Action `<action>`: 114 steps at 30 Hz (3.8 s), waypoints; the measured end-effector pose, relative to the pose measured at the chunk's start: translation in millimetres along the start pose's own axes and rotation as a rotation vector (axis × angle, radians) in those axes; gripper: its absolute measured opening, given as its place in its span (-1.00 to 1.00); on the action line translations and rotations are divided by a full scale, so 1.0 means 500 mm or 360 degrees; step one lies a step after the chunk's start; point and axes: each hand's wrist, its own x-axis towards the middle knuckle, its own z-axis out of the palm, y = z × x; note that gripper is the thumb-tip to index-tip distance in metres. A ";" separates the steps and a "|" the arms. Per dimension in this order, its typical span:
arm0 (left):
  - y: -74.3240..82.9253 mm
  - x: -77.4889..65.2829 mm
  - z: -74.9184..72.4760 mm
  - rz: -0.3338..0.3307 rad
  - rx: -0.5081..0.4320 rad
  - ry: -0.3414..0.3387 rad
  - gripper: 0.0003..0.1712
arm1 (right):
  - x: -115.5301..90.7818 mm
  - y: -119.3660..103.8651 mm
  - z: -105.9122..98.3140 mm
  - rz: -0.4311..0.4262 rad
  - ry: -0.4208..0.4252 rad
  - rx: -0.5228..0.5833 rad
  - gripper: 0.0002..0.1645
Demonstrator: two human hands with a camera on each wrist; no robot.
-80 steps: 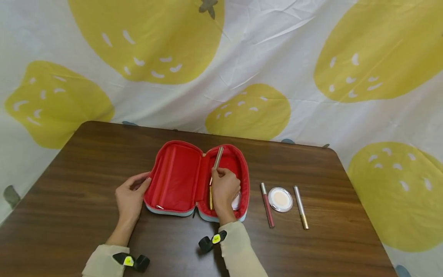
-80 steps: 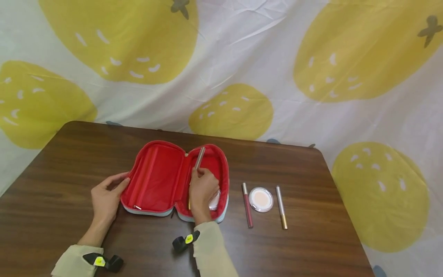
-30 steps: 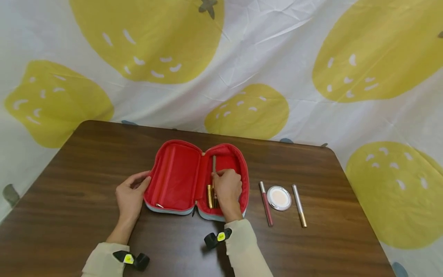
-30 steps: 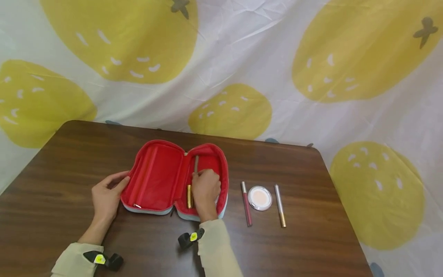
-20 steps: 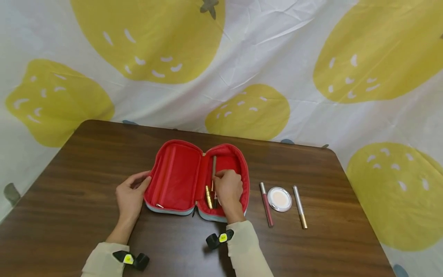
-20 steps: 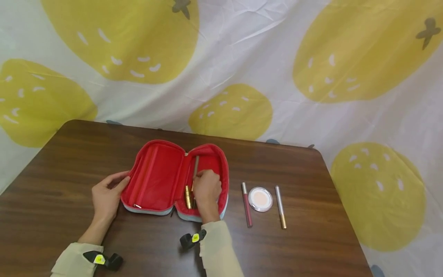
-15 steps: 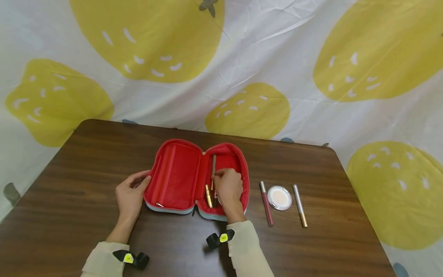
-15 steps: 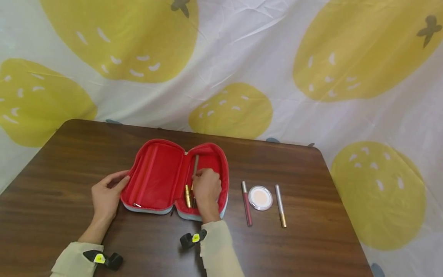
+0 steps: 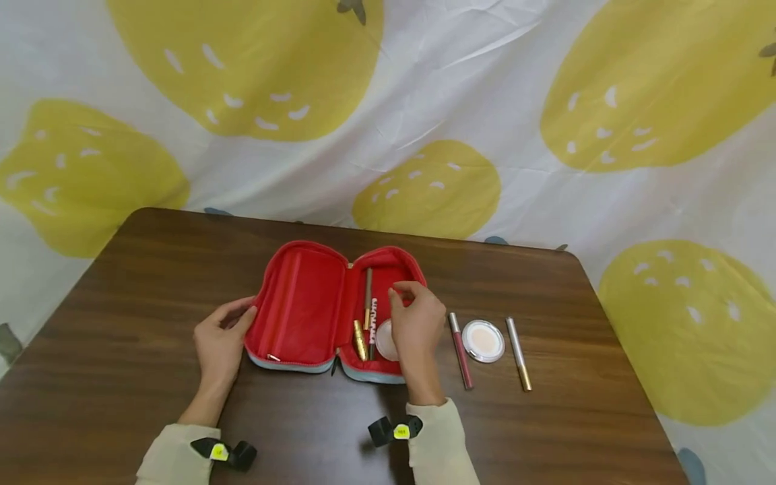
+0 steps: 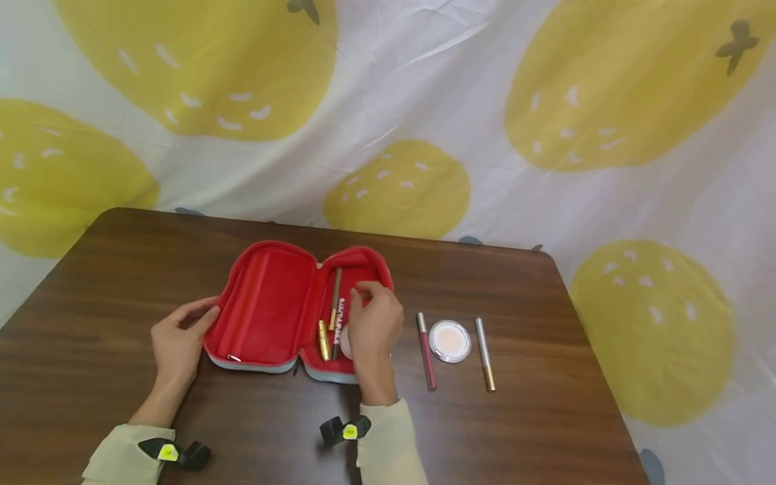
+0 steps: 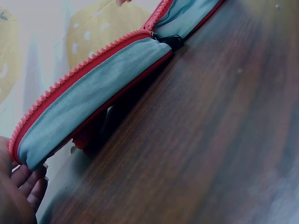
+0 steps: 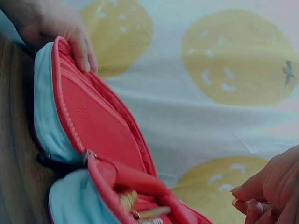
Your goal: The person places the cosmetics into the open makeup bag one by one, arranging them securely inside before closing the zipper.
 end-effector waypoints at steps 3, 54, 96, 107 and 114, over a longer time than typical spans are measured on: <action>-0.002 -0.002 -0.002 -0.0003 0.0010 -0.0002 -0.77 | -0.007 0.014 -0.013 -0.0024 0.0041 0.0006 -0.92; -0.004 -0.004 -0.001 -0.0026 -0.0002 0.0006 -0.76 | 0.003 0.314 -0.196 0.0272 0.0321 -0.0383 -0.74; -0.029 0.008 -0.001 -0.0070 -0.0021 0.0060 -0.78 | -0.029 0.379 -0.199 0.0646 0.0294 -0.0176 -0.56; -0.063 0.019 0.000 -0.0057 -0.0012 0.0068 -0.75 | -0.027 0.378 -0.195 0.0614 0.0319 -0.0245 -0.63; -0.066 0.013 0.003 -0.0078 -0.0009 0.0045 -0.75 | -0.032 0.383 -0.200 0.0681 0.0327 -0.0260 -0.63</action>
